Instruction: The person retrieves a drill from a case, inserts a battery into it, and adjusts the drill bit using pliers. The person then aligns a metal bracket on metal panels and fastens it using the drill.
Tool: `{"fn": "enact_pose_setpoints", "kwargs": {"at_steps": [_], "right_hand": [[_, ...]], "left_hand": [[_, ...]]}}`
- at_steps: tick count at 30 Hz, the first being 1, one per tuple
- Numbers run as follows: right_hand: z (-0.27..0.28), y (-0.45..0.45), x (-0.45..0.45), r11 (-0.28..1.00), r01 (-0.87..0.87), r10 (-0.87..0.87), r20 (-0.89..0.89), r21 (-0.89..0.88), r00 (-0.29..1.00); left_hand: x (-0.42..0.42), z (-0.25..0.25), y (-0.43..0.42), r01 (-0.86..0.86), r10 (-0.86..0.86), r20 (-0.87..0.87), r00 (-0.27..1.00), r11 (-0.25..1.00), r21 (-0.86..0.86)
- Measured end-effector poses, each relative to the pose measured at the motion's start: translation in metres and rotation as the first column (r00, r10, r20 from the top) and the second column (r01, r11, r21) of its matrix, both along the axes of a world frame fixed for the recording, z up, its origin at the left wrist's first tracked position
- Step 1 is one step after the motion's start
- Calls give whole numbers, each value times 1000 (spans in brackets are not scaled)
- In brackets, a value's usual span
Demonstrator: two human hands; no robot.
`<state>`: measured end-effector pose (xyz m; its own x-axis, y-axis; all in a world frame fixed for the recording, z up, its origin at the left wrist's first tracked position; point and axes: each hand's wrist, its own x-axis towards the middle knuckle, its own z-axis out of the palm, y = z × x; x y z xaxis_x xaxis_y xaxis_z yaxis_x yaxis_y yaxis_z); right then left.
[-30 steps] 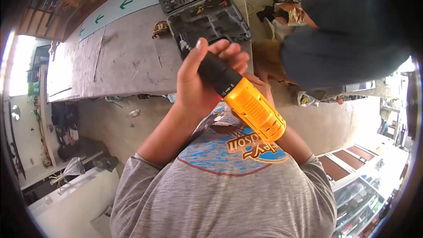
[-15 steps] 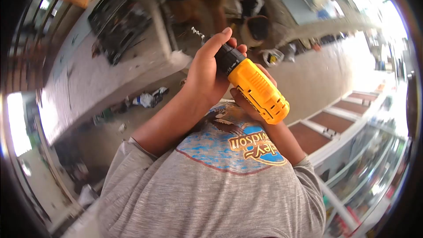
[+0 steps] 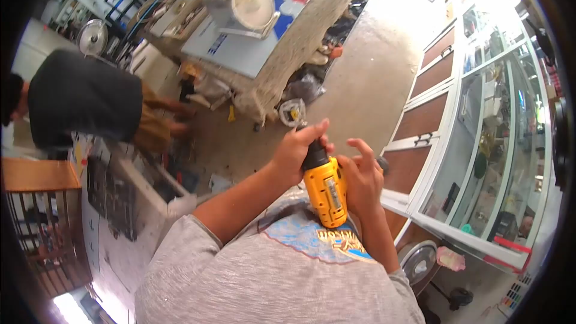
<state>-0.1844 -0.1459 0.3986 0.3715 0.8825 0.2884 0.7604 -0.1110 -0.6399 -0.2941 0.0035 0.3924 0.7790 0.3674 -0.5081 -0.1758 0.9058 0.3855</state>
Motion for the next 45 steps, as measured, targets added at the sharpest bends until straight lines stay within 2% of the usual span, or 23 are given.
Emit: {"fn": "enact_pose_setpoints", "kwargs": {"at_steps": [1, 4, 7, 11, 13, 14, 15, 18, 21, 24, 27, 31, 32, 33, 35, 36, 37, 39, 40, 41, 43, 44, 45], "right_hand": [[12, 6, 19, 996, 72, -63, 187, -45, 980], [-22, 29, 86, 986, -116, 138, 192, -117, 972], [-26, 76, 151, 989, 22, 24, 316, -143, 948], [-93, 150, 256, 843, -14, 162, 229, -538, 960], [-110, 174, 312, 826, -19, 181, 234, -563, 955], [-111, 179, 331, 810, -23, 191, 225, -586, 955], [-112, 181, 348, 830, 7, 126, 201, -558, 971], [-102, 185, 377, 871, 136, -81, 135, -472, 988], [-145, 197, 433, 900, 65, -90, -38, -431, 995], [-123, 227, 488, 911, 165, -168, 25, -378, 986], [-162, 249, 569, 959, 95, -125, -99, -267, 987], [-120, 302, 665, 981, 151, -168, -145, -121, 975], [-132, 319, 692, 989, 144, -138, -147, 31, 980], [-149, 333, 717, 988, 145, -153, -239, -51, 959], [-133, 358, 765, 995, -45, 12, -358, -84, 934], [-110, 378, 778, 999, -37, 20, -371, -37, 928], [-123, 394, 802, 998, -58, 49, -353, -13, 934], [-146, 429, 838, 993, -3, -57, -512, -115, 857], [-125, 452, 854, 951, -68, -155, -658, -301, 737], [-138, 470, 874, 980, -124, -57, -817, -156, 574], [-151, 510, 919, 974, -162, -42, -836, -155, 548], [-151, 533, 934, 986, -164, 69, -792, -40, 607], [-151, 562, 949, 981, -183, 69, -760, -67, 646]], "left_hand": [[19, -12, 11, 38, -41, -68, 997, 999, -39], [86, -21, 38, 108, -113, -170, 979, 993, -39], [166, -50, 90, 183, -178, -265, 948, 983, -3], [281, -138, 171, 439, -439, -288, 851, 896, -68], [332, -160, 206, 502, -507, -348, 788, 857, -114], [349, -153, 211, 465, -455, -400, 796, 882, -78], [361, -147, 212, 429, -405, -453, 794, 902, -55], [413, -167, 221, 427, -435, -399, 807, 897, -115], [479, -174, 237, 447, -421, -421, 804, 894, -41], [541, -169, 264, 435, -413, -414, 811, 900, -45], [620, -179, 294, 466, -457, -342, 821, 883, -61], [709, -129, 326, 410, -394, -335, 856, 912, -25], [735, -115, 350, 376, -358, -311, 880, 927, -4], [755, -107, 374, 353, -328, -275, 904, 934, 46], [786, -105, 391, 265, -249, -193, 949, 962, 61], [795, -101, 407, 245, -237, -142, 961, 968, 42], [804, -101, 420, 206, -203, -100, 974, 978, 23], [828, -101, 456, 157, -157, -12, 988, 988, 12], [839, -90, 473, 116, -114, -63, 991, 993, 36], [852, -96, 492, 98, -95, -65, 993, 994, 39], [885, -117, 533, 58, -54, -72, 996, 997, 46], [905, -127, 555, -1, 0, -77, 997, 1000, -18], [928, -135, 587, -26, 21, -81, 996, 998, -62]]}}
